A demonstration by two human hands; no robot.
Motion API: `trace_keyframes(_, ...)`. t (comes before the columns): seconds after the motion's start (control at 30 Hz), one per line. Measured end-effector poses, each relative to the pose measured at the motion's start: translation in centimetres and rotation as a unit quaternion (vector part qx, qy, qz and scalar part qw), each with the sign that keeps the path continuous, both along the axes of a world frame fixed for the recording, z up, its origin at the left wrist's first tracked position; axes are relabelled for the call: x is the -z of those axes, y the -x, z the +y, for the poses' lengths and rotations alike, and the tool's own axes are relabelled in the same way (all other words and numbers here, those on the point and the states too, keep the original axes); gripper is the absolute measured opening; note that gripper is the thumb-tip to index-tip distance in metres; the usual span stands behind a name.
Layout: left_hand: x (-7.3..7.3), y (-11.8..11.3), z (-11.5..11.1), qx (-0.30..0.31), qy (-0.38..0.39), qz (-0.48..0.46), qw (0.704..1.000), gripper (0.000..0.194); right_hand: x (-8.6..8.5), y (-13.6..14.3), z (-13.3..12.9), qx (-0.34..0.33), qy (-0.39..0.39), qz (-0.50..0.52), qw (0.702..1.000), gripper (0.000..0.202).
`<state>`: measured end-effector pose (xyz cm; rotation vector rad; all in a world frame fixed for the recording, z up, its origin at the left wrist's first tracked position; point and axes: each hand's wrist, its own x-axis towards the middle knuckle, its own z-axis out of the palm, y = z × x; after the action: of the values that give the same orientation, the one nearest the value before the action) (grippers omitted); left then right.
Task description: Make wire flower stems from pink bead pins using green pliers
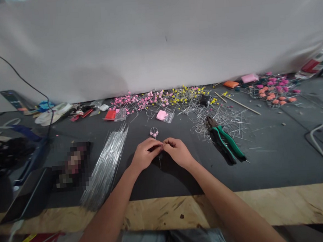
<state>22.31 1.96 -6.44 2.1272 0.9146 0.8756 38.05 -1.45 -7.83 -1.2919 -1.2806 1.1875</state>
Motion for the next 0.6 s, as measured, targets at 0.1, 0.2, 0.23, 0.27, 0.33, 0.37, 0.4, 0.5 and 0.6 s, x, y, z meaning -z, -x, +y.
trace_keyframes(0.1, -0.2, -0.2, -0.1, 0.0, 0.02, -0.017, 1.0, 0.016, 0.0, 0.0, 0.1, 0.007, 0.011, 0.002, 1.0, 0.014)
trace_keyframes(0.2, -0.2, -0.2, 0.0, -0.014, 0.046, -0.036, 0.998, 0.017, -0.2, -0.2, 0.0, 0.018, 0.013, 0.007, 1.0, 0.013)
trace_keyframes(0.23, -0.1, -0.2, 0.0, -0.024, 0.057, -0.04, 0.997, 0.017, -0.3, -0.3, -0.1, 0.017, 0.007, 0.019, 1.0, 0.013)
trace_keyframes(0.27, 0.0, -0.1, 0.1, -0.038, 0.07, -0.046, 0.996, 0.018, -0.4, -0.4, -0.1, 0.016, 0.0, 0.036, 0.999, 0.013)
trace_keyframes(0.33, 0.3, 0.0, 0.3, -0.079, 0.1, -0.065, 0.99, 0.02, -0.5, -0.7, -0.2, 0.017, -0.014, 0.074, 0.997, 0.013)
trace_keyframes(0.37, 0.5, 0.1, 0.5, -0.098, 0.115, -0.076, 0.986, 0.022, -0.5, -0.9, -0.2, 0.021, -0.02, 0.089, 0.996, 0.013)
trace_keyframes(0.4, 0.7, 0.2, 0.6, -0.114, 0.128, -0.085, 0.982, 0.024, -0.5, -1.0, -0.2, 0.027, -0.022, 0.098, 0.995, 0.013)
trace_keyframes(0.5, 1.0, 0.3, 0.8, -0.126, 0.148, -0.097, 0.976, 0.028, -0.5, -1.1, -0.1, 0.034, -0.017, 0.098, 0.994, 0.011)
trace_keyframes(0.6, 1.0, 0.2, 0.9, -0.124, 0.157, -0.109, 0.974, 0.027, -0.4, -1.1, 0.0, 0.028, -0.013, 0.102, 0.994, 0.012)
